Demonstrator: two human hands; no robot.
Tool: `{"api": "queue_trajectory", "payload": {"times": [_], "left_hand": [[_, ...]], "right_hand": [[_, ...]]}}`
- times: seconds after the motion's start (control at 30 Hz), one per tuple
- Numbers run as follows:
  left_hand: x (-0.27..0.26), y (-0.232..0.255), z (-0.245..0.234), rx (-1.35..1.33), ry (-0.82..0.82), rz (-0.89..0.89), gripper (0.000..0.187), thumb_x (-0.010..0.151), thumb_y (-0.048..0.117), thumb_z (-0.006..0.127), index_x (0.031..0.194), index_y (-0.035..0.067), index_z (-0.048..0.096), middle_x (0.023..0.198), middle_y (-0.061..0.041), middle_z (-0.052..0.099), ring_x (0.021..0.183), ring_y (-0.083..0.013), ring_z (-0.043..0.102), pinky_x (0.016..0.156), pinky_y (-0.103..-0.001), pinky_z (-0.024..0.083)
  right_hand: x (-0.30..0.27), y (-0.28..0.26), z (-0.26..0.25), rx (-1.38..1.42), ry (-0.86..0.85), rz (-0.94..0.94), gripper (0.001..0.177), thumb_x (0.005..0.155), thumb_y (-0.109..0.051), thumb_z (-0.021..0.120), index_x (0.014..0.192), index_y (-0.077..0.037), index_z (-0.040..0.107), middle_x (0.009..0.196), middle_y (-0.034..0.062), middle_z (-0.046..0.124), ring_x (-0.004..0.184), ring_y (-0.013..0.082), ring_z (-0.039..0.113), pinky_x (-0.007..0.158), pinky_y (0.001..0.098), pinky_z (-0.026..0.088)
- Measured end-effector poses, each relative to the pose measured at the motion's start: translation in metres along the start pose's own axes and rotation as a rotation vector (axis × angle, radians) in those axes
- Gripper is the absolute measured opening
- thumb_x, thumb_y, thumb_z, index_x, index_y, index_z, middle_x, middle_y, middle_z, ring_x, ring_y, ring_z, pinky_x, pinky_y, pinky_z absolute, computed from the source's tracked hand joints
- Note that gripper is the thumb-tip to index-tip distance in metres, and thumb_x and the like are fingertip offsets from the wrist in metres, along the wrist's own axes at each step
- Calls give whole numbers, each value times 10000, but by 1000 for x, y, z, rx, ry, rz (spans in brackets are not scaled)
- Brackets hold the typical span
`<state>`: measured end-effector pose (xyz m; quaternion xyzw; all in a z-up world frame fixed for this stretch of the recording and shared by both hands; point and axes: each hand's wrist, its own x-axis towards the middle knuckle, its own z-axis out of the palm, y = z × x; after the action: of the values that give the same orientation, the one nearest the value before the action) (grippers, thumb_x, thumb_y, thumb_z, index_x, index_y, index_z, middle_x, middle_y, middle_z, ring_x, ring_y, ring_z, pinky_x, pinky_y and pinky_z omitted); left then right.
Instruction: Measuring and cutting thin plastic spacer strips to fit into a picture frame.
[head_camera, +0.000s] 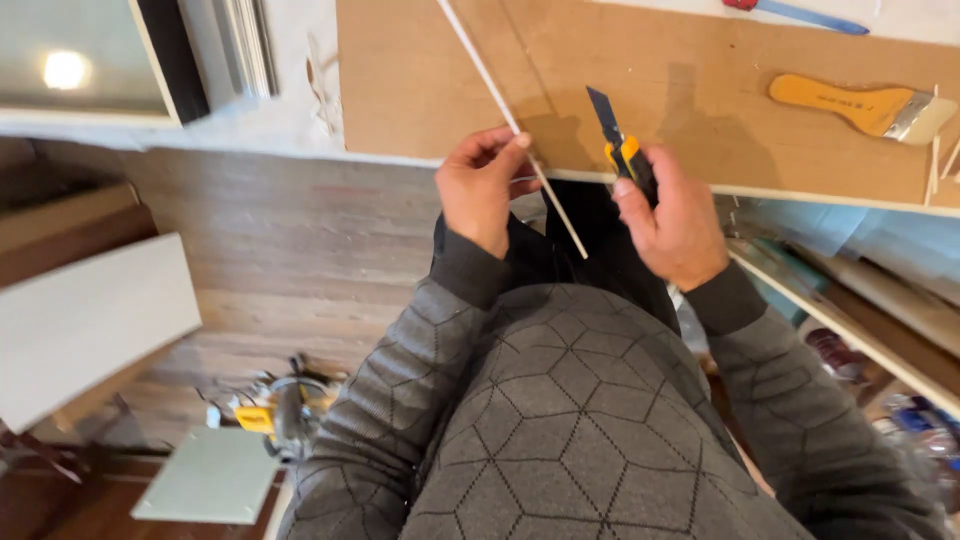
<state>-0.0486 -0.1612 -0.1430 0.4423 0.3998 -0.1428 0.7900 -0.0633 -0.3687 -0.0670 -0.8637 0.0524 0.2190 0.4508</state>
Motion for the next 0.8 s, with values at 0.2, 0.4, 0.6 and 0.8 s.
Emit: {"api": "queue_trajectory", "payload": {"times": [0.2,0.4,0.6,0.8], "left_hand": [[-17,-72,35,-142,18,-131,181,915,73,750,1022,-46,666,862,-117,736,696,-210,744,597,-308,622],[-22,-107,78,-193,61,-176,241,940,152,732,1035,-62,680,915,-141,766,713,-200,743,611,-290,629],[-22,-112,90,-126,-26,-284,376,953,311,679,1036,-54,708,901,-138,772,679,-210,750,549,-293,610],[-35,-90,62,531,-51,8,363,999,360,684,1074,11,750,849,-159,768,650,-244,740,567,-340,575]], "right_hand": [[18,24,-50,-305,-81,-199,342,1095,-246,620,1328,0,571,916,190,693,814,340,709,712,439,547],[31,38,-98,-523,-178,-316,334,1119,-284,623,1308,-10,592,942,212,683,828,387,699,706,470,538],[37,59,-128,-572,-203,-381,312,1152,-295,624,1265,-7,591,926,191,672,834,369,693,718,448,540],[42,66,-131,-645,-271,-428,324,1114,-293,637,1278,-20,576,934,180,699,767,352,707,647,436,545]]}}
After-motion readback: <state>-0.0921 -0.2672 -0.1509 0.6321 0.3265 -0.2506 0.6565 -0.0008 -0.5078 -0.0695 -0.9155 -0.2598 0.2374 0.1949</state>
